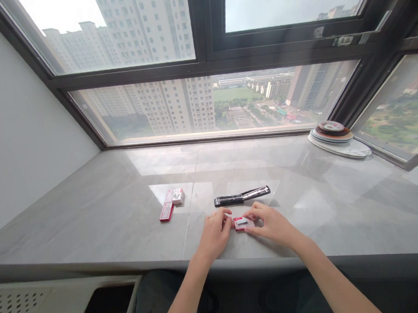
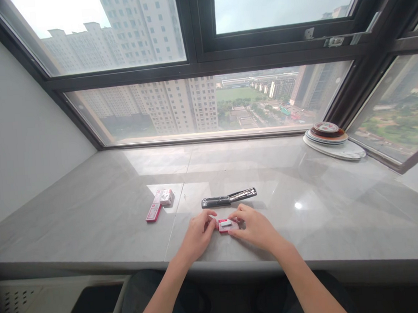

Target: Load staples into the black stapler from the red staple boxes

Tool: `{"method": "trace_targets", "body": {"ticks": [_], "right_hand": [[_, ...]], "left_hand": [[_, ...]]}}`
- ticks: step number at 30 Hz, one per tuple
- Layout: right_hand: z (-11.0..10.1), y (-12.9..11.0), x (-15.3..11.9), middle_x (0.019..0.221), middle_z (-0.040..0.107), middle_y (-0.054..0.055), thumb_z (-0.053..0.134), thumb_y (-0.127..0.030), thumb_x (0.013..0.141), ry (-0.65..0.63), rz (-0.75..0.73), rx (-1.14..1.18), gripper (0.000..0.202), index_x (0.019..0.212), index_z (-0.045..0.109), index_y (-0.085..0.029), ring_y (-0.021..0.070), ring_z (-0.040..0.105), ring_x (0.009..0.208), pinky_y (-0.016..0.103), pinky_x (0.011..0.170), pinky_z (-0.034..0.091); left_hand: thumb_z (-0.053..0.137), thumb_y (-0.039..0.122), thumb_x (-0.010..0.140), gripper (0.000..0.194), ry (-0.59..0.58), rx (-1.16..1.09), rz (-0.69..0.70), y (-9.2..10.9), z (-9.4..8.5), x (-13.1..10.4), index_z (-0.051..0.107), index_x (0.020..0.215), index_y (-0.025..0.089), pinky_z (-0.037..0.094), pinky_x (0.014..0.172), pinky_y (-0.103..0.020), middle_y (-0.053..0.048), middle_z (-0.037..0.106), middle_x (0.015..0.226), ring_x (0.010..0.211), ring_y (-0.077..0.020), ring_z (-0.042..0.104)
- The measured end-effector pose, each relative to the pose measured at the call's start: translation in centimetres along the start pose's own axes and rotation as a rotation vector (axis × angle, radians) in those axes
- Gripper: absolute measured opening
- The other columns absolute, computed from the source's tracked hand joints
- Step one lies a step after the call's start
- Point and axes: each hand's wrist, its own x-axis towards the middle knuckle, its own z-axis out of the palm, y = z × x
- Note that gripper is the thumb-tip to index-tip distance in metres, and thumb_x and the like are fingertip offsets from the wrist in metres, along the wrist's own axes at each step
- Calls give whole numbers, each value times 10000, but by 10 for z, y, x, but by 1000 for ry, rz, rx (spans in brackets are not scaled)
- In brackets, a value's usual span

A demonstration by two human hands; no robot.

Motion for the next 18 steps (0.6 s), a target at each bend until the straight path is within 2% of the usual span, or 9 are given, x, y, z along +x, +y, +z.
{"method": "trace_targets", "body": {"ticks": [2,4,6,8,10,12,14,18], "right_hand": [[-2,-3,0,970,608,-2,755,-449,851,12,-2,-19,304,1125,764,-318,159,585,831,268,748,457],[-4,-7,1,991,603,1,751,-451,864,32,-6,-19,356,1204,747,-346,165,590,857,272,765,460],[-5,-12,2,1013,603,3,710,-421,908,36,-22,-4,289,1188,760,-368,167,596,889,275,789,460],[-2,-17,6,1009,607,4,678,-383,936,18,-40,17,190,1083,796,-357,164,599,887,274,797,460],[1,-21,9,978,613,3,665,-363,945,4,-48,37,154,995,804,-318,159,600,854,272,790,462],[5,-24,13,958,619,1,651,-345,954,15,-56,56,150,977,788,-289,156,604,838,271,794,465],[6,-25,17,970,627,4,623,-334,972,57,-61,63,161,1008,769,-277,157,615,854,272,815,464],[2,-24,29,1004,629,13,550,-333,1012,139,-31,34,215,1076,745,-267,152,627,853,266,816,458]], "left_hand": [[458,275,1012,173,-21,-12,20,-2,-7,0,610,1092,286,452,883,-374,0,727,933,897,-208,657],[473,273,999,155,55,29,10,-9,-15,6,612,1068,284,454,883,-374,-6,713,968,900,-209,640],[543,297,967,156,182,100,-25,-19,-22,19,620,1101,281,447,928,-398,-29,696,1056,993,-232,620],[665,343,900,281,228,159,-41,-31,-27,37,632,1173,282,418,1009,-447,-61,660,1218,1167,-279,562],[758,375,834,353,175,179,-24,-40,-26,52,667,1165,296,374,1075,-490,-60,618,1339,1291,-312,486],[797,386,808,296,109,169,2,-45,-21,60,707,1080,312,343,1112,-502,-31,629,1345,1327,-310,464],[815,399,798,252,77,154,27,-44,-14,58,723,1017,316,314,1142,-501,-11,657,1298,1336,-296,467],[807,426,815,261,52,131,64,-38,0,43,726,1042,326,225,1200,-534,-16,658,1292,1382,-295,443]]}}
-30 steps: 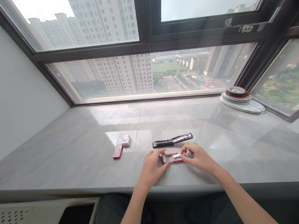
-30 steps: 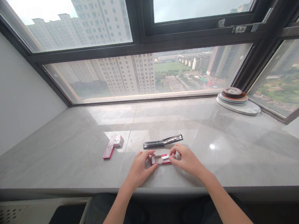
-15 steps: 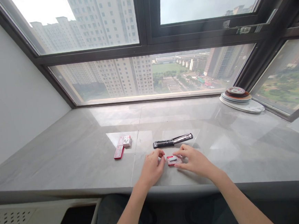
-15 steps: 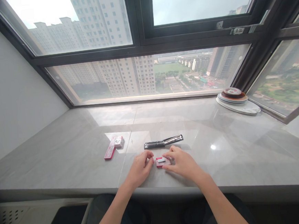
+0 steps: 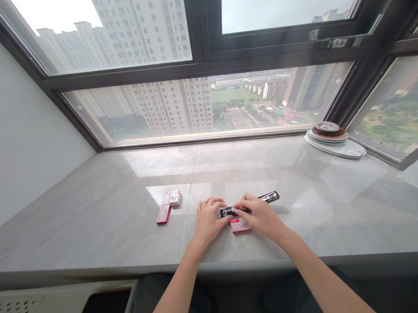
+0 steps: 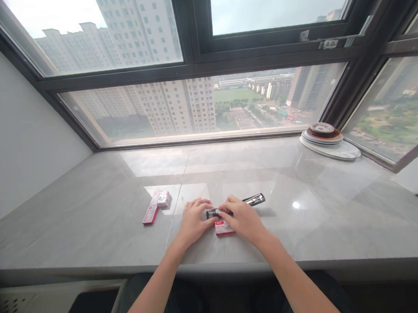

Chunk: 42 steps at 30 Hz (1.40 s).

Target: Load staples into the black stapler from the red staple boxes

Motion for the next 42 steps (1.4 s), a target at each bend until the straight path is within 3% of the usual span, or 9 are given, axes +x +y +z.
{"method": "trace_targets", "body": {"ticks": [12,15,20,25,29,32,35,38,42], "right_hand": [[5,5,19,992,644,6,574,-350,982,-87,-4,-115,222,1094,757,-288,147,628,811,254,780,434],[6,7,16,933,668,9,597,-381,955,-4,81,-167,246,1126,740,-275,161,626,780,259,729,415],[23,2,8,760,683,38,487,-417,1000,137,297,-214,343,841,730,-233,185,617,718,269,646,347],[36,-6,-4,699,668,19,466,-460,1003,92,254,69,355,996,750,-248,195,606,675,278,653,403],[30,11,-25,794,687,37,510,-561,969,148,291,327,426,1121,729,-228,197,596,690,290,641,455],[14,38,-41,609,526,-27,578,-658,904,232,517,500,497,1078,677,-202,136,441,509,247,475,341],[-7,59,-43,595,413,-88,636,-671,868,300,639,728,567,1208,601,-218,76,247,444,211,420,168],[-23,66,-26,645,413,-80,687,-638,852,319,523,821,583,1243,615,-211,69,239,491,213,447,155],[-22,52,8,687,462,-54,771,-604,793,233,280,727,497,1059,691,-192,96,347,590,239,538,286]], "left_hand": [[802,401,828,246,19,-24,-2,4,-3,-5,723,1054,343,202,1220,-552,-7,658,1289,1400,-295,442],[800,393,829,246,20,-26,-6,4,-2,-5,718,1054,339,208,1217,-555,-12,654,1290,1402,-299,440],[818,393,808,242,27,-27,-12,2,-1,-4,717,1022,339,208,1215,-560,-9,658,1278,1385,-303,454],[804,404,825,269,23,-28,-8,4,-3,-6,712,1071,349,200,1224,-548,-3,653,1299,1406,-296,437],[797,392,832,255,23,-27,-10,4,-3,-6,717,1070,347,218,1218,-543,-5,656,1292,1401,-298,444],[788,386,841,238,15,-36,-2,4,-3,-4,723,1067,349,248,1204,-546,-13,660,1282,1382,-307,459],[782,388,848,233,4,-42,3,3,-2,-3,725,1072,360,271,1188,-541,-12,668,1270,1349,-311,481],[781,394,852,239,-6,-32,5,4,-2,-2,726,1082,360,282,1179,-528,-8,669,1271,1343,-310,479],[780,396,857,246,-18,-9,3,4,-4,-2,724,1092,351,287,1181,-500,-1,659,1290,1356,-296,468]]}}
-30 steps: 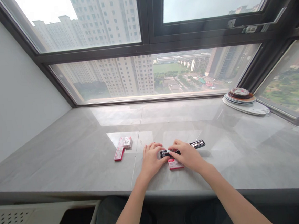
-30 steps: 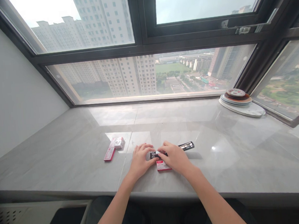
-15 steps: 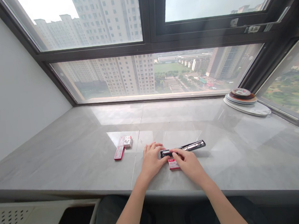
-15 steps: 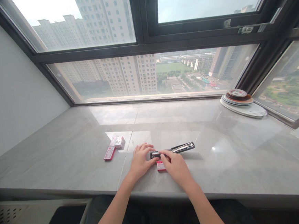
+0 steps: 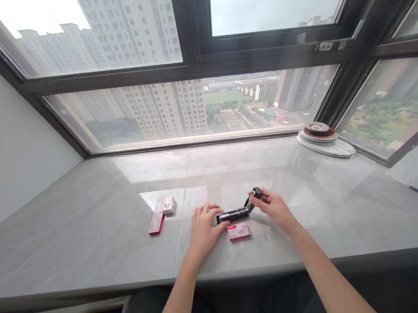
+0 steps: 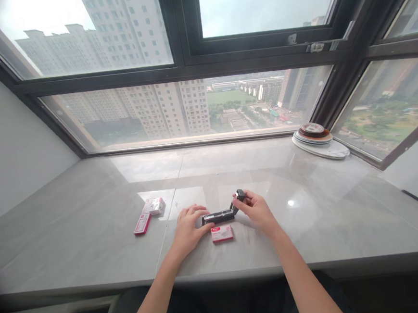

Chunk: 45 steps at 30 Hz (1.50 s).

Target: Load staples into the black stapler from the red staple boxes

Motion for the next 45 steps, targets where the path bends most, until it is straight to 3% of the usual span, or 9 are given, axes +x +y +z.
{"method": "trace_targets", "body": {"ticks": [4,8,14,18,22,25,32,41,45], "right_hand": [[36,-7,7,588,352,-93,794,-536,786,-134,-115,-244,354,892,670,-222,104,339,561,254,578,303],[61,-13,1,587,447,-80,769,-407,799,-173,-199,-562,202,883,690,-241,116,429,568,250,572,265],[56,-23,1,650,588,-40,673,-321,837,-309,-249,-764,181,991,743,-257,135,519,616,251,593,271],[40,-10,5,607,559,-33,709,-508,815,-56,-162,-780,284,926,753,-251,151,513,591,260,579,290],[27,14,8,539,450,-54,650,-624,838,117,-53,-643,419,868,727,-214,142,465,536,260,538,291],[18,26,3,529,420,-59,626,-676,845,120,15,-489,507,908,738,-186,138,443,524,256,516,309],[21,35,-33,638,521,-51,578,-683,900,8,232,-157,652,1317,655,-188,103,422,401,253,404,351],[65,24,-51,614,510,-45,559,-684,918,74,152,-215,639,1239,710,-153,123,481,437,249,417,375],[65,26,-53,604,507,-43,577,-679,911,131,110,-255,647,1241,710,-138,135,484,504,254,489,388]], "left_hand": [[774,380,860,247,0,15,6,0,0,0,724,1101,356,300,1175,-500,-2,657,1290,1346,-295,478],[768,367,861,264,12,28,24,-1,1,0,717,1121,353,313,1166,-501,-11,655,1292,1336,-297,482],[709,295,880,280,47,8,30,1,-2,-2,672,1157,302,355,1134,-501,-43,649,1256,1279,-299,514],[444,55,900,521,118,-96,46,22,-7,-7,536,1365,270,436,1070,-466,-76,632,1262,1201,-249,561],[398,-75,722,766,-210,-93,325,50,-12,-12,612,1308,370,427,1122,-480,7,620,1377,1278,-246,521],[441,-40,720,787,-382,-76,359,49,-24,-15,604,1336,422,438,1131,-449,36,578,1437,1315,-243,510],[753,346,774,527,-287,-26,-9,8,-63,-24,618,1283,363,465,1057,-441,-27,629,1273,1221,-292,534],[850,423,742,747,-246,-143,-5,35,-26,-26,538,1421,426,415,1107,-440,-3,648,1294,1220,-280,545],[770,470,833,697,-144,-161,-6,31,-29,-32,496,1471,404,420,1115,-429,-24,608,1349,1279,-276,519]]}}
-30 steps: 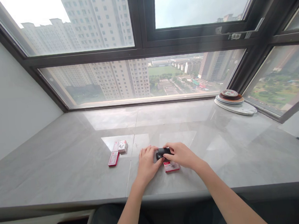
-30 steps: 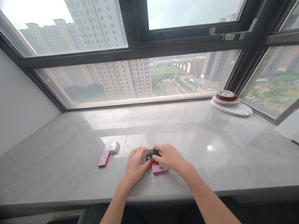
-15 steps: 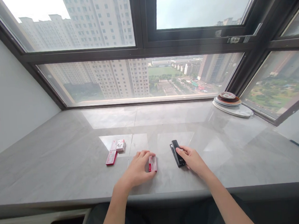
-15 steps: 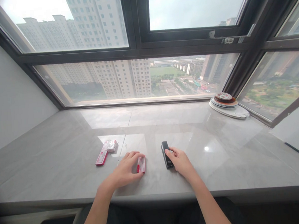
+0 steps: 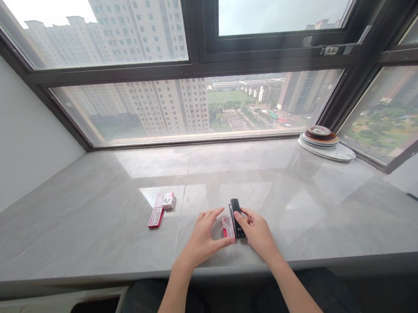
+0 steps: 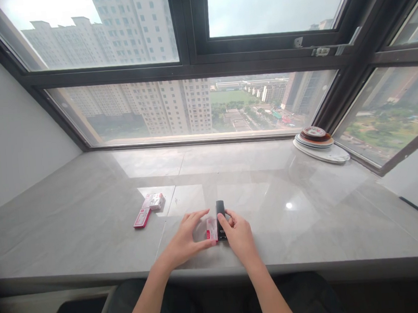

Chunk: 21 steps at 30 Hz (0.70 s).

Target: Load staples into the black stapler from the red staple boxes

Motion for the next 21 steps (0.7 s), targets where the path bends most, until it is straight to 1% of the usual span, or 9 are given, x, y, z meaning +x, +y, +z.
{"method": "trace_targets", "body": {"ticks": [1,3,5,6,7,10,12,17,21], "right_hand": [[0,1,0,603,503,-44,579,-680,909,13,-2,-7,650,1243,707,-137,140,489,521,257,508,396],[0,4,0,602,490,-45,579,-688,904,29,-4,-15,652,1229,709,-138,151,498,551,265,543,413],[1,5,0,602,481,-43,576,-697,899,35,-4,-21,655,1213,711,-139,161,501,569,273,565,424],[1,5,0,602,478,-42,572,-700,898,38,-5,-23,655,1209,710,-140,165,500,573,276,569,427],[1,4,0,603,474,-41,569,-703,898,41,-6,-24,656,1213,706,-144,168,497,575,278,570,427],[1,2,-1,603,449,-48,564,-704,901,48,-11,-25,661,1263,678,-163,171,482,570,279,565,426],[0,0,-2,600,436,-53,568,-704,899,48,-16,-24,671,1295,660,-169,170,470,563,279,559,423],[0,1,-3,597,442,-60,569,-703,903,44,-27,-21,642,1275,658,-187,163,472,560,275,568,421],[0,4,-3,592,471,-56,561,-720,900,47,-33,-32,641,1225,675,-180,163,494,551,276,567,418]], "left_hand": [[705,478,889,571,89,30,-27,-5,-6,-2,540,1429,387,429,1100,-431,-32,609,1331,1270,-277,522],[560,461,978,348,360,160,-173,-24,-24,-7,640,1289,327,448,1052,-455,-65,621,1247,1218,-296,536],[519,444,983,318,648,356,-400,-51,-49,-14,682,1189,265,442,1018,-502,-109,620,1165,1168,-340,538],[528,449,970,340,725,441,-496,-65,-63,-18,681,1202,254,432,1012,-526,-125,614,1171,1170,-365,532],[558,468,945,388,735,488,-565,-78,-75,-22,668,1251,254,436,992,-528,-131,611,1173,1155,-376,539],[565,487,917,445,492,440,-609,-103,-101,-34,651,1306,287,481,888,-426,-80,627,1091,972,-293,626],[534,501,928,435,323,389,-553,-102,-103,-41,652,1297,301,490,847,-373,-50,638,1051,902,-249,647],[698,535,810,582,20,274,-291,-64,-81,-43,609,1329,286,502,932,-368,-52,664,1167,1055,-274,648],[763,454,765,500,-16,187,-152,-31,-60,-25,659,1229,298,503,982,-373,-55,615,1215,1142,-271,618]]}}
